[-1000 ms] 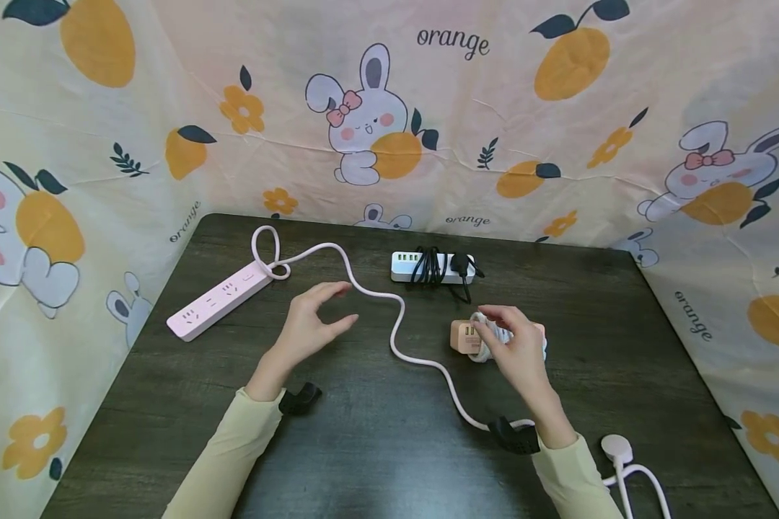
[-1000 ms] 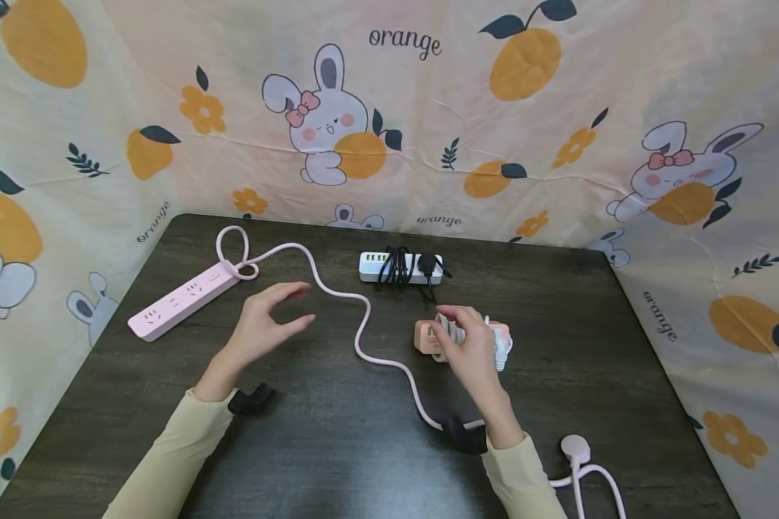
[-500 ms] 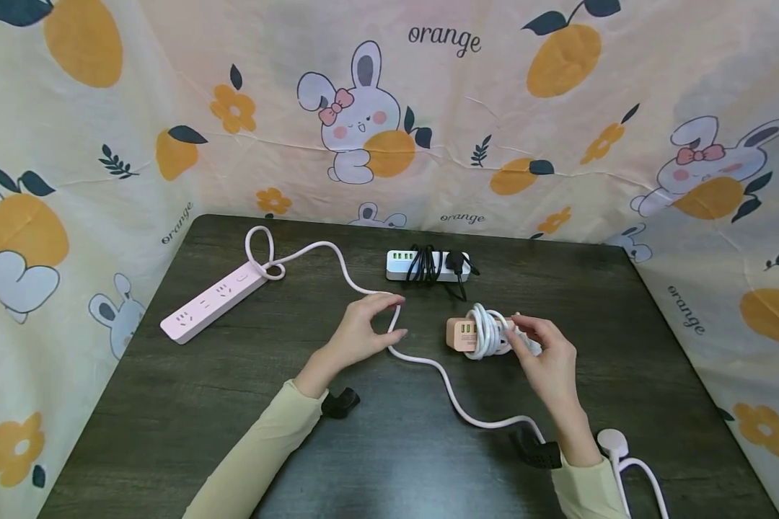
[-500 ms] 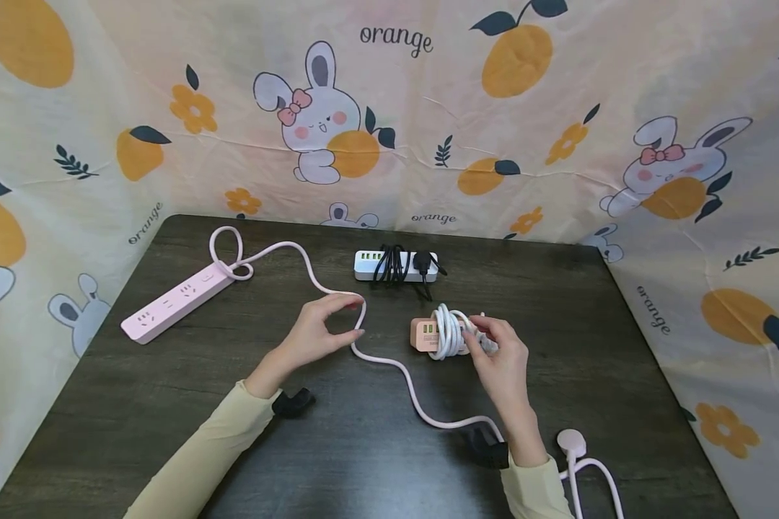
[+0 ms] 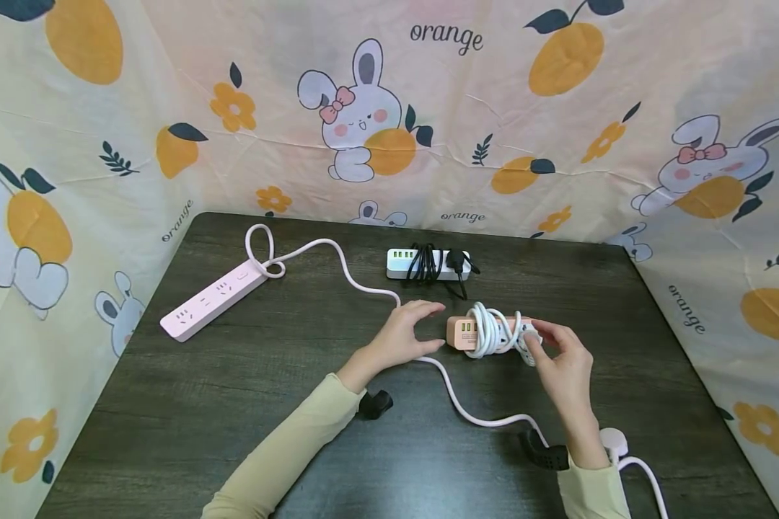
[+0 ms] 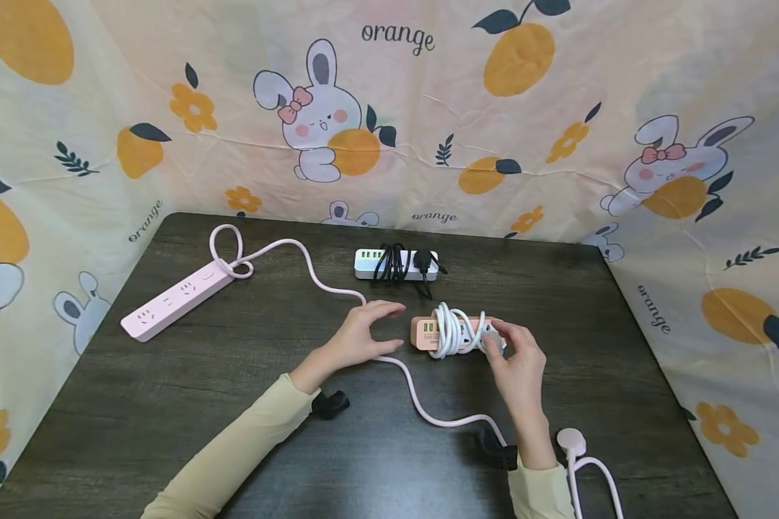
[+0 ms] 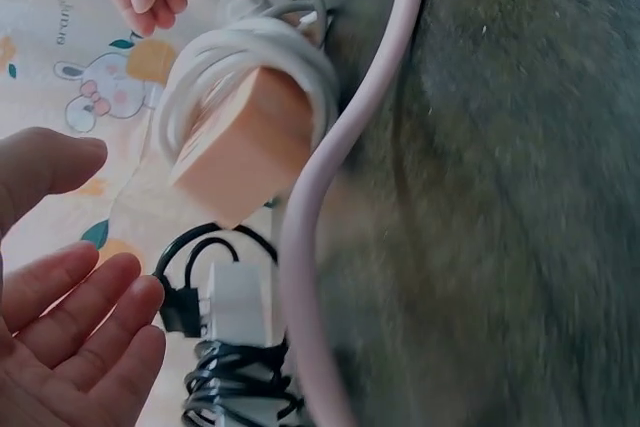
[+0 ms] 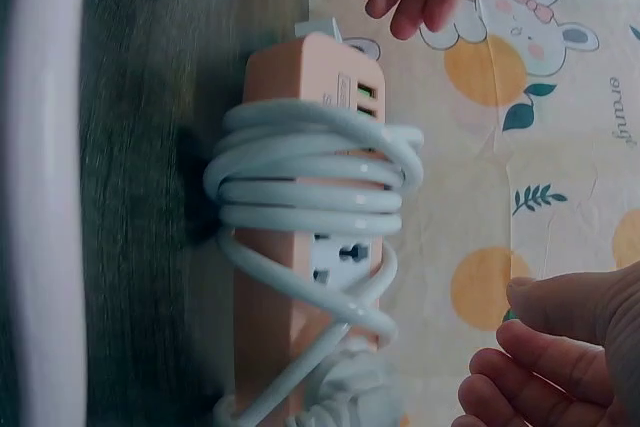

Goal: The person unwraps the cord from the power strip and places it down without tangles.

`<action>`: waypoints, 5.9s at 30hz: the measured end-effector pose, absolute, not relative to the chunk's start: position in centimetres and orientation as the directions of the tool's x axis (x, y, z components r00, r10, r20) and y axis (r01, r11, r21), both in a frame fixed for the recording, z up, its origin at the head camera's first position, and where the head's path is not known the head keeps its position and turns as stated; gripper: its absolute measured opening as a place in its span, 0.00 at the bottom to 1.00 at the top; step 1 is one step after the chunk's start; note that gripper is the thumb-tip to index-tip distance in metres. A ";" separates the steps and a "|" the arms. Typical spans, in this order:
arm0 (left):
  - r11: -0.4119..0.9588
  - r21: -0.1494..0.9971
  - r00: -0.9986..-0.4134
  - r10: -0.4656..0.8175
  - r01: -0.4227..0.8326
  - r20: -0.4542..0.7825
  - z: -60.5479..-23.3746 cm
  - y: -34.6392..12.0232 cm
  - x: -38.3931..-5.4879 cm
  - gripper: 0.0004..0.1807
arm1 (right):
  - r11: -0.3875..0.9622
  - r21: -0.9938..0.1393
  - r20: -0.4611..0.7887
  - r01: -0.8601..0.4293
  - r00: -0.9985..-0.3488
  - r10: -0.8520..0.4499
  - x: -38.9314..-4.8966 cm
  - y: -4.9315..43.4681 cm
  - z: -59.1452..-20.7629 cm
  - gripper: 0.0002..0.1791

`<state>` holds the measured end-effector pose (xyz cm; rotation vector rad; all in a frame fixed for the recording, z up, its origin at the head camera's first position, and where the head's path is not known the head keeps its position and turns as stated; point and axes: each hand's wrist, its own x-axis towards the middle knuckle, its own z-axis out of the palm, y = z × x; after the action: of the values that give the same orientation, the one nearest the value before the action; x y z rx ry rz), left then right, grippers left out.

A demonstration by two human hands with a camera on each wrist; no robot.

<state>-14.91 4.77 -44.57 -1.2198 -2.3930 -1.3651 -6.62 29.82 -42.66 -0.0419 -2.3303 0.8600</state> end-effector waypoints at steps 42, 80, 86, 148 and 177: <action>0.567 0.355 -0.668 0.652 0.743 0.358 -46.5 10.4 -14.8 0.32 | 0.786 -0.612 0.524 -0.087 -0.789 0.321 -7.1 31.3 -44.5 0.12; 0.269 0.667 -0.692 0.501 0.695 0.520 -42.6 1.8 -16.6 0.28 | 0.758 -0.524 0.664 -0.387 -0.744 0.079 -10.2 25.4 -37.8 0.11; 0.249 0.685 -0.708 0.449 0.685 0.545 -41.0 -1.2 -17.1 0.27 | 0.737 -0.523 0.662 -0.429 -0.749 0.033 -11.7 23.5 -36.6 0.10; 0.231 0.584 -0.628 0.315 0.778 0.712 -40.1 -6.2 -17.0 0.27 | 0.824 -0.530 0.313 -0.201 -0.949 -0.031 -14.9 16.8 -34.4 0.12; 0.219 0.613 -0.649 0.325 0.759 0.687 -40.6 -5.3 -16.6 0.28 | 0.814 -0.564 0.253 -0.136 -0.967 0.013 -15.0 17.9 -34.7 0.12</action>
<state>-16.58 -5.32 -40.63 -1.0018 -2.0862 -1.4164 -14.99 17.89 -34.74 0.0949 -2.7544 0.8838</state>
